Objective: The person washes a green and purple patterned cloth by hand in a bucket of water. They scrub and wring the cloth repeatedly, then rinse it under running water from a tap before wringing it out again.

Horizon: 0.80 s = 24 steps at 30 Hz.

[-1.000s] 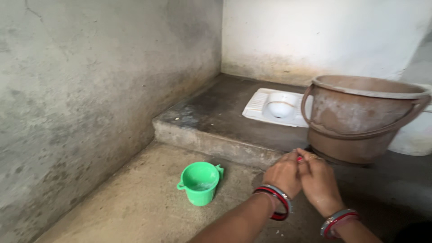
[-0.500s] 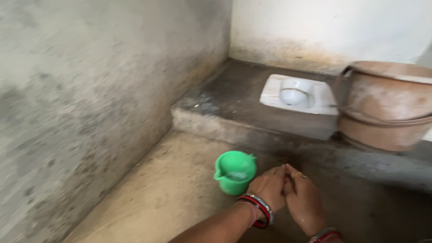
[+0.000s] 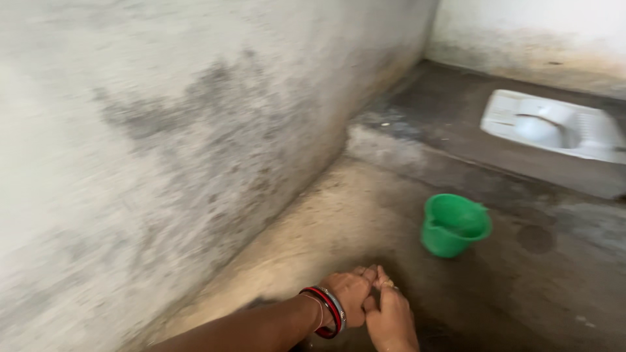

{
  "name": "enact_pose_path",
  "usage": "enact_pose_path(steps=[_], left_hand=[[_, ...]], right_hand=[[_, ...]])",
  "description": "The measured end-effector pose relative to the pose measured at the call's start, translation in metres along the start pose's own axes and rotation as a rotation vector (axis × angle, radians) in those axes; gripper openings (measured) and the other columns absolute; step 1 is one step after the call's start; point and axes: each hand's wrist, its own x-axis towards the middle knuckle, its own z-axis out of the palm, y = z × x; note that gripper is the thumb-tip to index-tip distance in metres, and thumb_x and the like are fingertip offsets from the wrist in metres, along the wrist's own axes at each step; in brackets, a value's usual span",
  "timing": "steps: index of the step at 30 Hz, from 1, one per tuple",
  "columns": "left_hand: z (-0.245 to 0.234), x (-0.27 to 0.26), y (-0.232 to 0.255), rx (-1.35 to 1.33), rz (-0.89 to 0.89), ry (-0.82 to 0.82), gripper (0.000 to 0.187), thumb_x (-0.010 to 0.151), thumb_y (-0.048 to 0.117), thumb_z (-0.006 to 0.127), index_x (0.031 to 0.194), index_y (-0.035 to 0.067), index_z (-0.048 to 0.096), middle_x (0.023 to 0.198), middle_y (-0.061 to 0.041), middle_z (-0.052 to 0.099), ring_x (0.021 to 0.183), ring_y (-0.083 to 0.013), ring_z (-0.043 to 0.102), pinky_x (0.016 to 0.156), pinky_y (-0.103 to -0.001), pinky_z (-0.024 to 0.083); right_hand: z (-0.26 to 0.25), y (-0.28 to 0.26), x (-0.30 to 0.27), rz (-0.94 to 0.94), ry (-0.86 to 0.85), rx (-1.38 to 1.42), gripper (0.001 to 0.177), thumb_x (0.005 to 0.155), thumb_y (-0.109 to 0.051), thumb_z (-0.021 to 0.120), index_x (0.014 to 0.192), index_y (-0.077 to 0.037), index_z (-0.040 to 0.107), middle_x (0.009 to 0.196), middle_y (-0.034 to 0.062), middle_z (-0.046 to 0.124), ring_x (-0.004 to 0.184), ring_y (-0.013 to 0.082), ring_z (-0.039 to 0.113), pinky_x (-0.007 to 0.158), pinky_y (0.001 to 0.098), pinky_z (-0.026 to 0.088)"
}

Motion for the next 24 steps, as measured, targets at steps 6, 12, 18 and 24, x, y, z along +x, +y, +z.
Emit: enact_pose_path(steps=[6,12,18,24], left_hand=[[0.021,-0.075,-0.081,0.129,-0.080,-0.218,0.080,0.073,0.035,0.074,0.144,0.011,0.049,0.138,-0.019,0.058,0.128,-0.0381,0.056,0.105,-0.050,0.045],[0.057,-0.104,-0.138,0.135,-0.070,-0.343,0.078,0.075,0.040,0.077,0.143,0.009,0.054,0.144,-0.020,0.052,0.140,-0.0407,0.042,0.110,-0.057,0.038],[0.041,-0.092,-0.096,-0.050,-0.116,-0.225,0.053,0.067,0.025,0.071,0.117,0.008,0.073,0.112,-0.023,0.073,0.114,-0.0393,0.068,0.094,-0.046,0.056],[-0.035,-0.040,-0.008,-0.001,-0.118,-0.109,0.045,0.064,0.020,0.071,0.108,0.007,0.076,0.103,-0.021,0.076,0.103,-0.0334,0.073,0.087,-0.041,0.059]], right_hand=[[0.126,0.010,-0.026,0.098,-0.334,-0.016,0.068,0.081,-0.017,0.069,0.146,-0.013,0.048,0.126,0.0138,0.071,0.124,0.0290,0.065,0.105,0.0374,0.051],[0.225,0.052,-0.025,0.093,-0.649,0.064,0.051,0.083,-0.024,0.070,0.131,-0.009,0.060,0.116,0.0129,0.075,0.116,0.0276,0.069,0.099,0.0364,0.053],[0.220,0.112,-0.004,0.072,-0.622,0.266,0.041,0.084,-0.031,0.072,0.115,-0.005,0.073,0.106,0.0119,0.079,0.108,0.0263,0.072,0.094,0.0354,0.055],[0.060,0.064,0.007,0.263,-0.480,0.583,0.036,0.089,-0.033,0.065,0.111,-0.007,0.074,0.093,0.0102,0.078,0.081,0.0234,0.071,0.070,0.0372,0.057]])
